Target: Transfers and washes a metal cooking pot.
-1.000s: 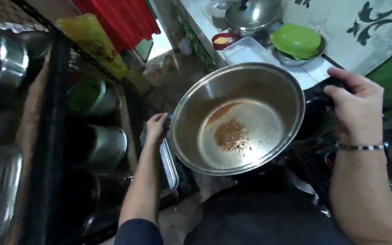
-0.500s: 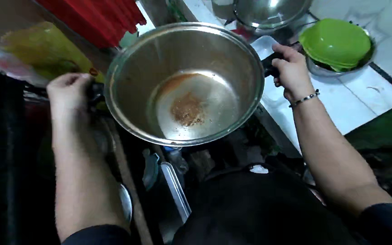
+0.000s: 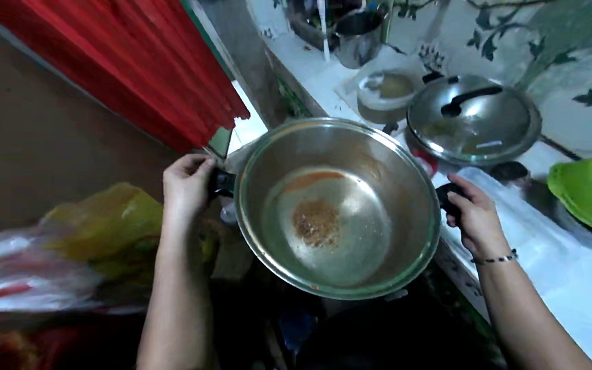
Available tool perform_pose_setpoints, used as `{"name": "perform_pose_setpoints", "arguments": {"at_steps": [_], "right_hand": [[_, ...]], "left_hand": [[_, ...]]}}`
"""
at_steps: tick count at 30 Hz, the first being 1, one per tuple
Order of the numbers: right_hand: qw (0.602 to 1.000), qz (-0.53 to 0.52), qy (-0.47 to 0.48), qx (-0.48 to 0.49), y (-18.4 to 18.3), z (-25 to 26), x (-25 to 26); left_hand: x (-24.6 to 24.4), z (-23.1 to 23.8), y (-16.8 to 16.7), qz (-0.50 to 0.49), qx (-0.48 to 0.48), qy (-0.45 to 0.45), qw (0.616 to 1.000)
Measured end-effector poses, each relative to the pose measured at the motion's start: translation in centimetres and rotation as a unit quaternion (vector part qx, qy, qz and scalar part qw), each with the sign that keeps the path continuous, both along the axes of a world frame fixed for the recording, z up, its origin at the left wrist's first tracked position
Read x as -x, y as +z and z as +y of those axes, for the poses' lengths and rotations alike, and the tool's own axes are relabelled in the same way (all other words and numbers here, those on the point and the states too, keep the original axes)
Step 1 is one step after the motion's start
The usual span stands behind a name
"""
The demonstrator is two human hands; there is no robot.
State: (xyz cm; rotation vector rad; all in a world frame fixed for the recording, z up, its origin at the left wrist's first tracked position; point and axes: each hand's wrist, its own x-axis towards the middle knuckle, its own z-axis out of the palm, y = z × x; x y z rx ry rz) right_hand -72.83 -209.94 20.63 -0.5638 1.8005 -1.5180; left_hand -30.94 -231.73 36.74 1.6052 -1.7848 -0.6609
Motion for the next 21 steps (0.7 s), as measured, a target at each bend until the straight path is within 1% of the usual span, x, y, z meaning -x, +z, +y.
{"name": "perform_pose_setpoints", "arguments": {"at_steps": [2,4,6,9,12,15,17,19,21], "right_hand": [[1.0,-0.008,-0.006,-0.005,-0.7,-3.9,0.6],[1.0,-0.013,-0.004,-0.008,-1.2,-8.4,1.3],[1.0,-0.017,-0.001,-0.017,-0.9,-13.3,2.0],[0.999,-0.023,-0.006,-0.039,-0.6,-20.1,3.0],[0.999,-0.021,-0.026,-0.042,-0.1,-25.9,4.0],[0.997,-0.007,-0.064,-0.053,1.0,-31.0,5.3],[0.992,0.01,-0.096,-0.075,1.5,-33.6,6.2],[0.987,0.038,-0.128,-0.095,2.1,-36.1,7.3],[0.98,0.076,-0.153,-0.104,1.6,-38.0,8.8]], "left_hand": [[0.7,-5.0,-0.8,-0.002,-0.01,-0.01,1.0],[1.7,-10.0,-0.8,-0.021,-0.011,-0.013,1.0],[2.9,-15.0,-0.1,-0.024,-0.029,-0.013,0.999],[3.6,-22.5,-1.0,-0.021,-0.036,-0.017,0.999],[4.8,-29.3,-1.1,-0.011,-0.056,-0.032,0.998],[7.4,-35.5,-1.1,-0.016,-0.078,-0.068,0.994],[9.6,-40.0,-2.2,-0.016,-0.092,-0.095,0.991],[12.0,-45.0,-3.4,0.0,-0.097,-0.14,0.985],[14.7,-50.2,-4.7,0.001,-0.103,-0.189,0.977]]}}
